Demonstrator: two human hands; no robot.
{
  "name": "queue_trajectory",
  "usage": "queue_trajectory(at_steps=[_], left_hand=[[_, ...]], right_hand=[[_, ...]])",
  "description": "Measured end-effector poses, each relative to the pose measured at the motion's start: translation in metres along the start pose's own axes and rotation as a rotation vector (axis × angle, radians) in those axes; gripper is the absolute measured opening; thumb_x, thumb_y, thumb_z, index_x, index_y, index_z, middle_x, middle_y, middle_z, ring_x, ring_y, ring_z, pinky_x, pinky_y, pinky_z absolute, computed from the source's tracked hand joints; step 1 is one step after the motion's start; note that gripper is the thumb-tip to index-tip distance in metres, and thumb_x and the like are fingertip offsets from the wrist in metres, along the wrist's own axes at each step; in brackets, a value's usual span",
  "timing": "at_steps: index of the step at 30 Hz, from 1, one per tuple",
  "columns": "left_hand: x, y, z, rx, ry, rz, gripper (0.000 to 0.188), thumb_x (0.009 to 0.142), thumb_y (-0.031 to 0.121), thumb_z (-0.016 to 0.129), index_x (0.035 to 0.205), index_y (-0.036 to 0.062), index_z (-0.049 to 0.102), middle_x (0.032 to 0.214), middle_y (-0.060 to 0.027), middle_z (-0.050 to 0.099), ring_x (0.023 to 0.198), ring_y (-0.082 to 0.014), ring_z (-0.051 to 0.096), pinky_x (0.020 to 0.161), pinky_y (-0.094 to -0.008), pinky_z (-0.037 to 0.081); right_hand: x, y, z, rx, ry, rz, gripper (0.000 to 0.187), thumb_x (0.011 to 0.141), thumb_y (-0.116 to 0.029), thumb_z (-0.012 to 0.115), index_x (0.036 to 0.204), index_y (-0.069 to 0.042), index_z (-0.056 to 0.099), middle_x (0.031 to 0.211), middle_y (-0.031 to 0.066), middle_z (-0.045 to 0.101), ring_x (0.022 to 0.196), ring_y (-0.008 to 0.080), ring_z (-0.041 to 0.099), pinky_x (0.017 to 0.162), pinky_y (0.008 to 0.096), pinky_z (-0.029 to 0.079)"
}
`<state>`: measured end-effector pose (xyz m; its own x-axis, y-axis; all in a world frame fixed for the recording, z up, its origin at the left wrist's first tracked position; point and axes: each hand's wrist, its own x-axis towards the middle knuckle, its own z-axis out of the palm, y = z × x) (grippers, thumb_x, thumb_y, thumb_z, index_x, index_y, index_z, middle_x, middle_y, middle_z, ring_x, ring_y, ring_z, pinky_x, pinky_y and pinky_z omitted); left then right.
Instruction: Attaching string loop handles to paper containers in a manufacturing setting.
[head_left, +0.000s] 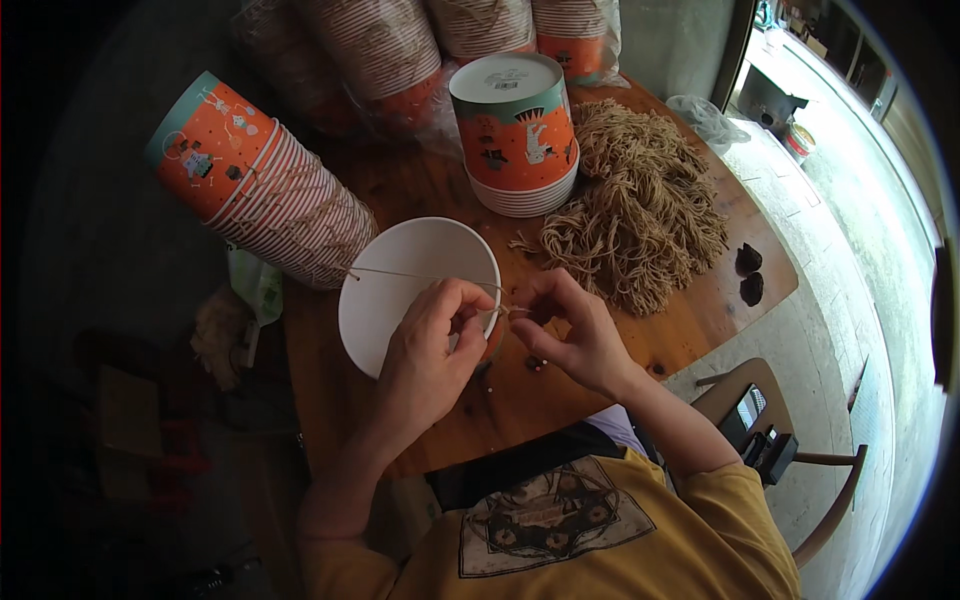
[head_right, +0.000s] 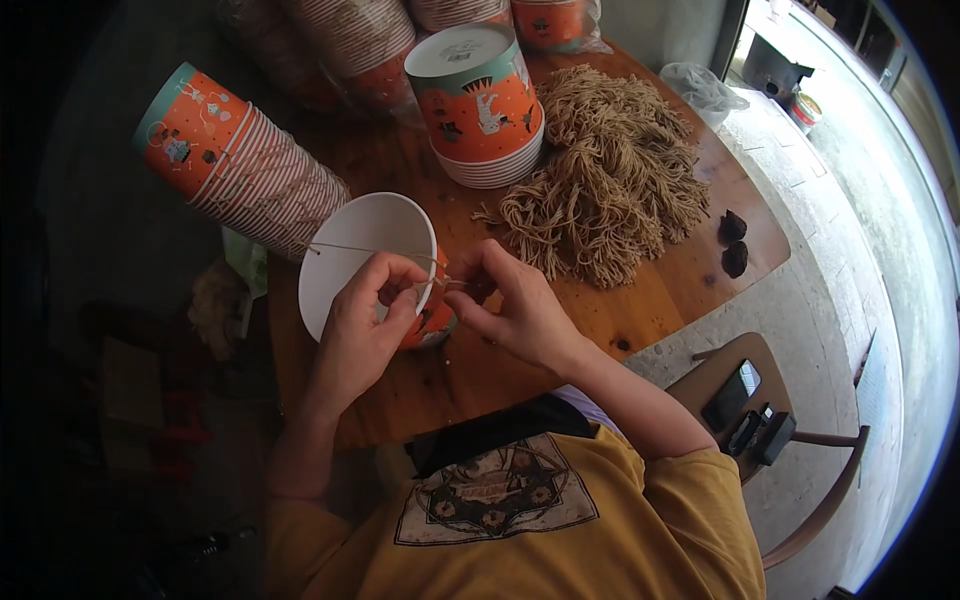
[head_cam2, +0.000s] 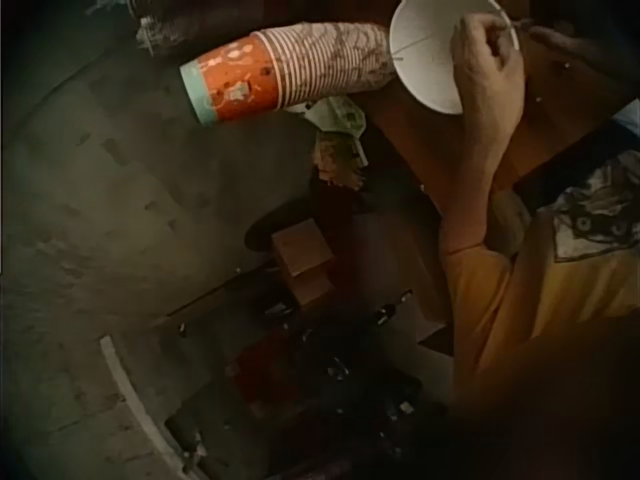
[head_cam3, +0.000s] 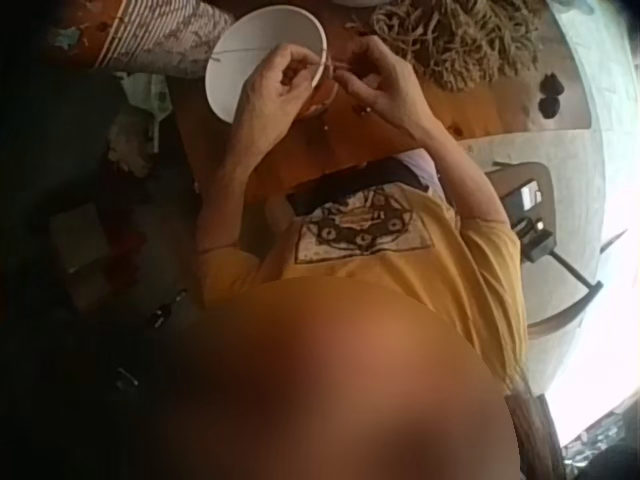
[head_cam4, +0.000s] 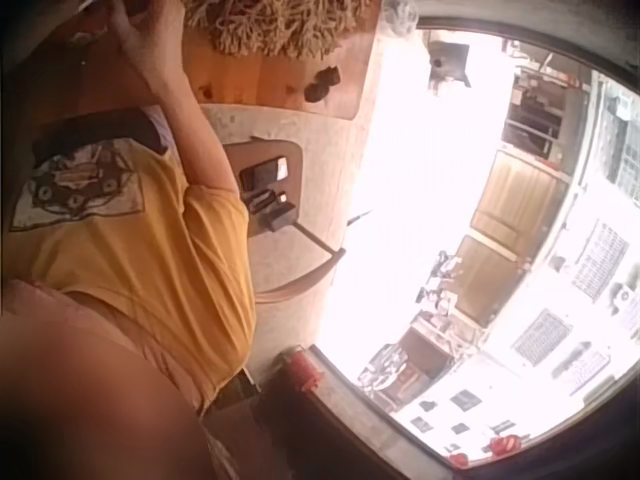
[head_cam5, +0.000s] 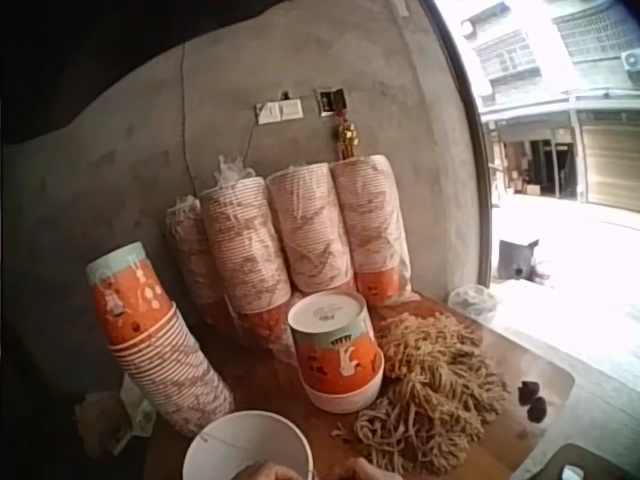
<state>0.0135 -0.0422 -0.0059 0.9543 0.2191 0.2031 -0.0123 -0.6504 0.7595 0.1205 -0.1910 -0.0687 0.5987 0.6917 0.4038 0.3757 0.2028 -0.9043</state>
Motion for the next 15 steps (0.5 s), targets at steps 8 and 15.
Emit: queue_trajectory(at_steps=[8, 15], left_hand=[[-0.002, 0.005, 0.000, -0.020, 0.011, -0.074, 0.010, 0.087, 0.001, 0.055, 0.097, 0.0013, 0.055, 0.084, -0.0018, 0.057, 0.074, -0.0093, 0.053, 0.070, -0.0250, 0.046], [-0.002, 0.002, 0.001, 0.048, 0.057, -0.010, 0.006, 0.086, 0.001, 0.055, 0.091, 0.0006, 0.052, 0.084, -0.0071, 0.057, 0.075, -0.0173, 0.056, 0.063, -0.0296, 0.048]], right_hand=[[0.002, -0.008, -0.003, 0.014, -0.054, 0.216, 0.015, 0.088, -0.011, 0.062, 0.096, -0.001, 0.054, 0.083, 0.0022, 0.060, 0.074, 0.0066, 0.056, 0.067, 0.0217, 0.046], [-0.001, 0.006, 0.004, 0.062, 0.025, 0.094, 0.010, 0.089, -0.012, 0.056, 0.092, -0.003, 0.052, 0.081, 0.0066, 0.059, 0.071, 0.0144, 0.059, 0.062, 0.0274, 0.048]])
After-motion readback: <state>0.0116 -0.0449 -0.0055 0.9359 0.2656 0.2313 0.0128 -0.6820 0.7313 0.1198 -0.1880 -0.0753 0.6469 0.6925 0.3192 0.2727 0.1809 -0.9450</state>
